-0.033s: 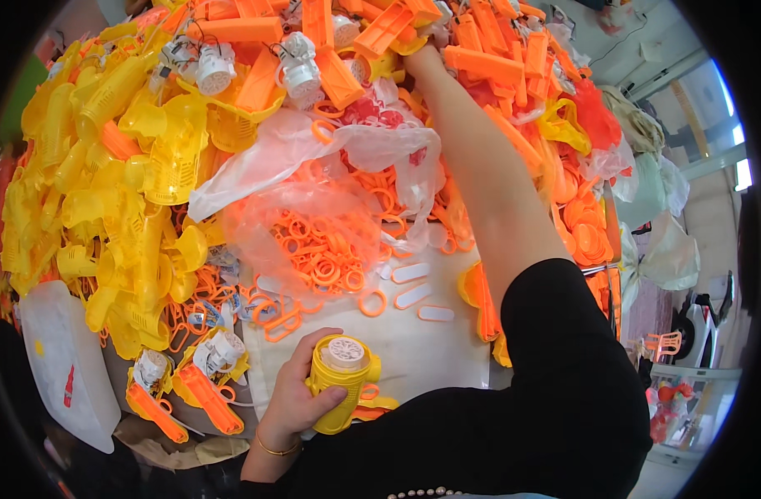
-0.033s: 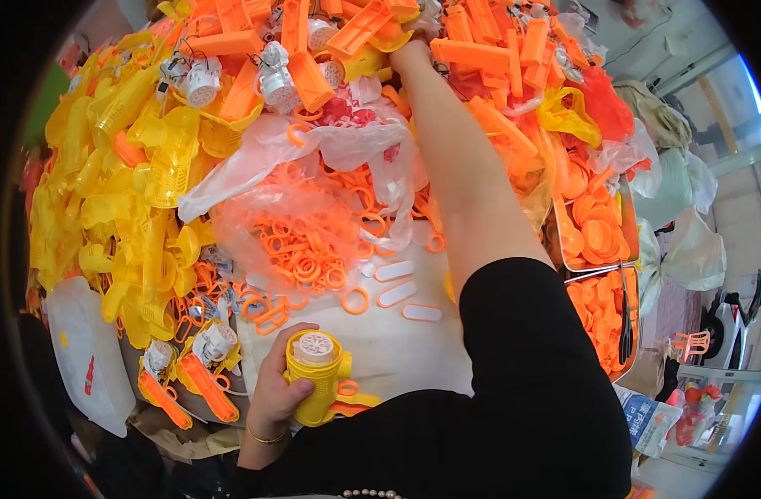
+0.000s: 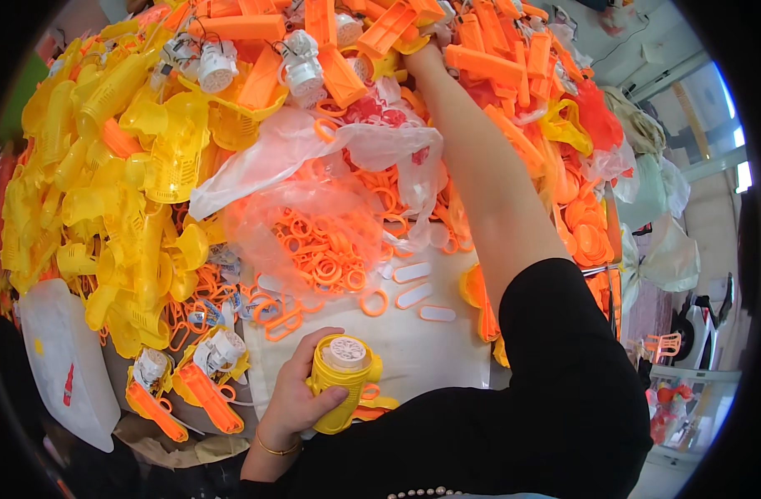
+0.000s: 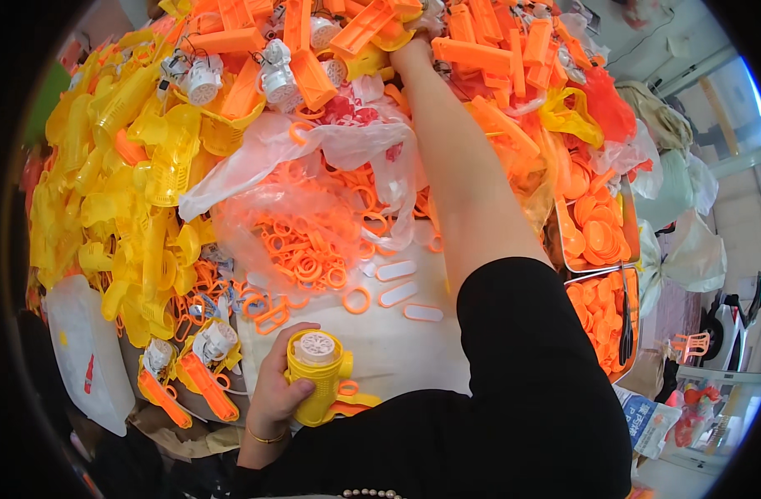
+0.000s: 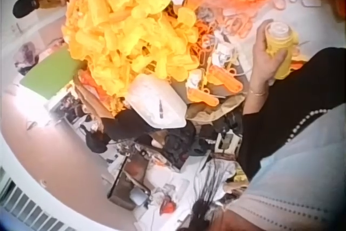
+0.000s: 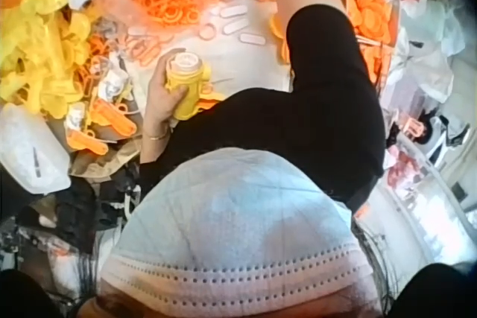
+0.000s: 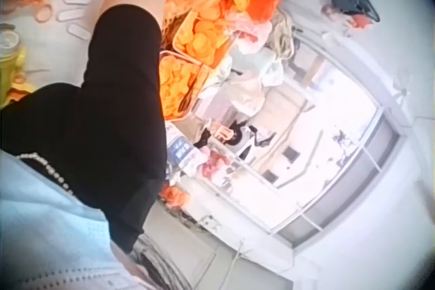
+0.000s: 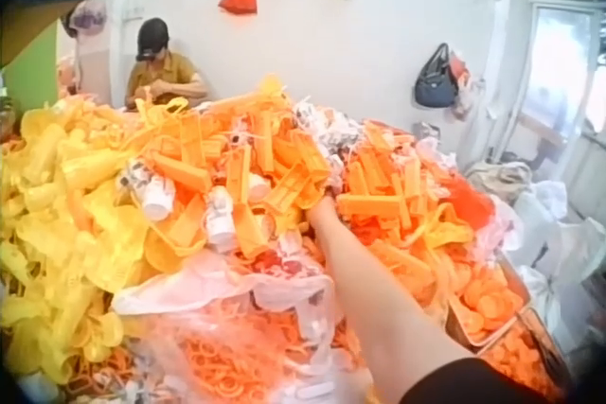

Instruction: Assembling plastic toy bubble guns by attaching internal components and applying stickers.

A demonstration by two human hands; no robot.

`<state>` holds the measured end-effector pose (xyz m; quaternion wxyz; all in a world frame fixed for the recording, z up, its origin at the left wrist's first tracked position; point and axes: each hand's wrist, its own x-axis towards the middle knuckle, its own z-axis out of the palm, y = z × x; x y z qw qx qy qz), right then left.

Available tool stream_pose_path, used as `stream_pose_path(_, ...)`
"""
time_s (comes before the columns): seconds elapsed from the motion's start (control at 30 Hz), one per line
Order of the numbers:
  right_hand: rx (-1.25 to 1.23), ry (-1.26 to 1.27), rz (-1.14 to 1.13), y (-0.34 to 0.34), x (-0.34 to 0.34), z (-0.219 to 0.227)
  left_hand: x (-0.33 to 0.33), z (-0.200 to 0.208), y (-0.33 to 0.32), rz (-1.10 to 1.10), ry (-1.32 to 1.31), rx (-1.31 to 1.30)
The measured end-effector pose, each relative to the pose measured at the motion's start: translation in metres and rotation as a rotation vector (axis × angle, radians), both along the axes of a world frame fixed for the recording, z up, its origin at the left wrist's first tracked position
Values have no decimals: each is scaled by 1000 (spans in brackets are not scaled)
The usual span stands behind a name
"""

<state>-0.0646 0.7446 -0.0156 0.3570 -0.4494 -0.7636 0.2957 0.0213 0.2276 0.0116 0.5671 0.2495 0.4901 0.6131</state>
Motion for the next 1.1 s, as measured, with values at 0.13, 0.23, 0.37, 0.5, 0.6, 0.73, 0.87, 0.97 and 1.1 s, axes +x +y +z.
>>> stream_pose_path(0.13,101,-195,385,-7,0,7,-1,-1,-5,27,19,3)
stream_pose_path(0.23,296,-402,547,27,9,4,1,2,0,15,0,-7)
stream_pose_path(0.37,-455,-342,368,-13,-3,29,-1,1,-3,36,2,-13)
stream_pose_path(0.5,-296,-408,433,-8,4,35,-1,0,-2,19,19,5)
stream_pose_path(0.6,-328,-431,427,-13,9,39,0,1,-3,27,28,-17)
stream_pose_path(0.73,-64,-602,395,-21,8,46,1,-1,-4,36,50,13)
stream_pose_path(0.87,-203,-730,383,-26,12,60,2,-5,-5,42,90,13)
stream_pose_path(0.97,-212,-765,363,-49,22,80,3,-5,-4,50,99,14)
stream_pose_path(1.1,-66,-726,312,-56,36,99,0,-9,2,23,96,38)
